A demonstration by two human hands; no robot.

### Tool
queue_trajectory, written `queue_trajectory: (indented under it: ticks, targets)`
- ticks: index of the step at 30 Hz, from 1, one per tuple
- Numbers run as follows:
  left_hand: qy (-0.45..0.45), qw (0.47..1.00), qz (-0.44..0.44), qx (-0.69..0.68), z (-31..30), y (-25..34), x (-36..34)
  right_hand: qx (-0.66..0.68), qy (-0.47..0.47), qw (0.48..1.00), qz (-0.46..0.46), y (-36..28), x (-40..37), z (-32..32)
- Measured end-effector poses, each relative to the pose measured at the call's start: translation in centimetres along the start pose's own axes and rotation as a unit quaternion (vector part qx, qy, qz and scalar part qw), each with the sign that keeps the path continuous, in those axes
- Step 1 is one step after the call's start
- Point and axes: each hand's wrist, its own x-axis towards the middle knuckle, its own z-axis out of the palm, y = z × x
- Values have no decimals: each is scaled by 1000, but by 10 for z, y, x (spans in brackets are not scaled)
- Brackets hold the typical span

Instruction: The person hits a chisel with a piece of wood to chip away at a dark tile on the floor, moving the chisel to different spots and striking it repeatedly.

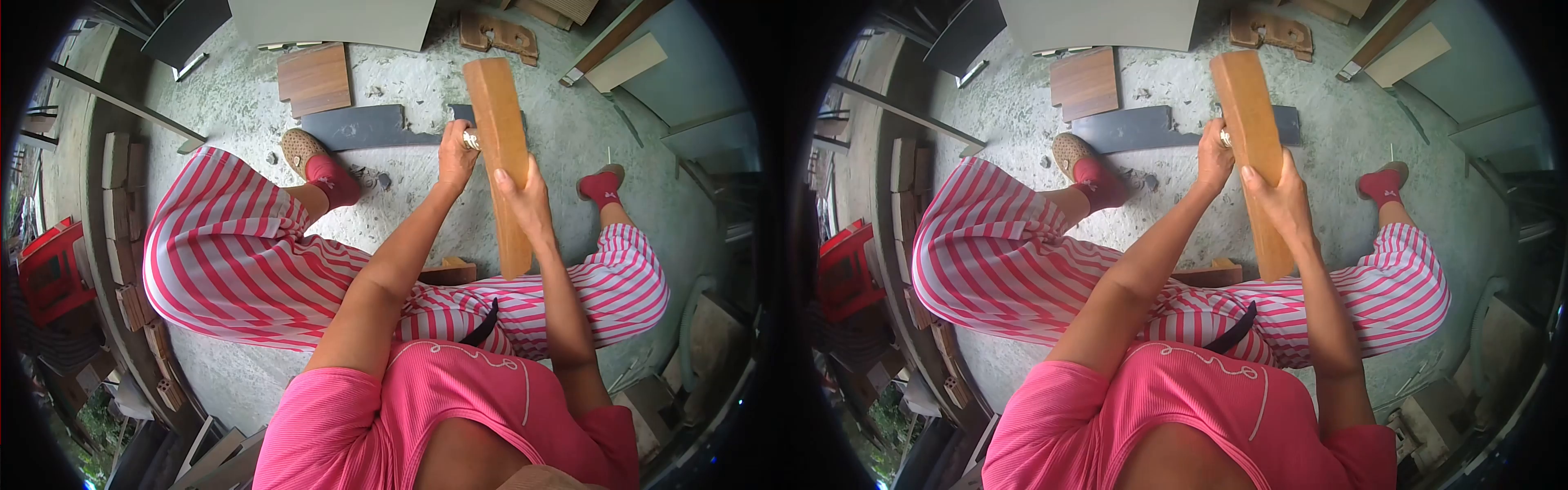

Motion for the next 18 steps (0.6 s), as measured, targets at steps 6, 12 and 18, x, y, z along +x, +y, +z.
queue_trajectory:
  ticks: [6,12,18]
  targets:
    - [-64,997,35,36,-5,-9,-21,51,114,992,-2,-10,4,-29]
    - [-187,974,92,92,-19,-24,-41,44,118,992,-2,4,4,-29]
    - [-314,891,249,213,-30,-63,-62,55,76,996,4,9,4,-22]
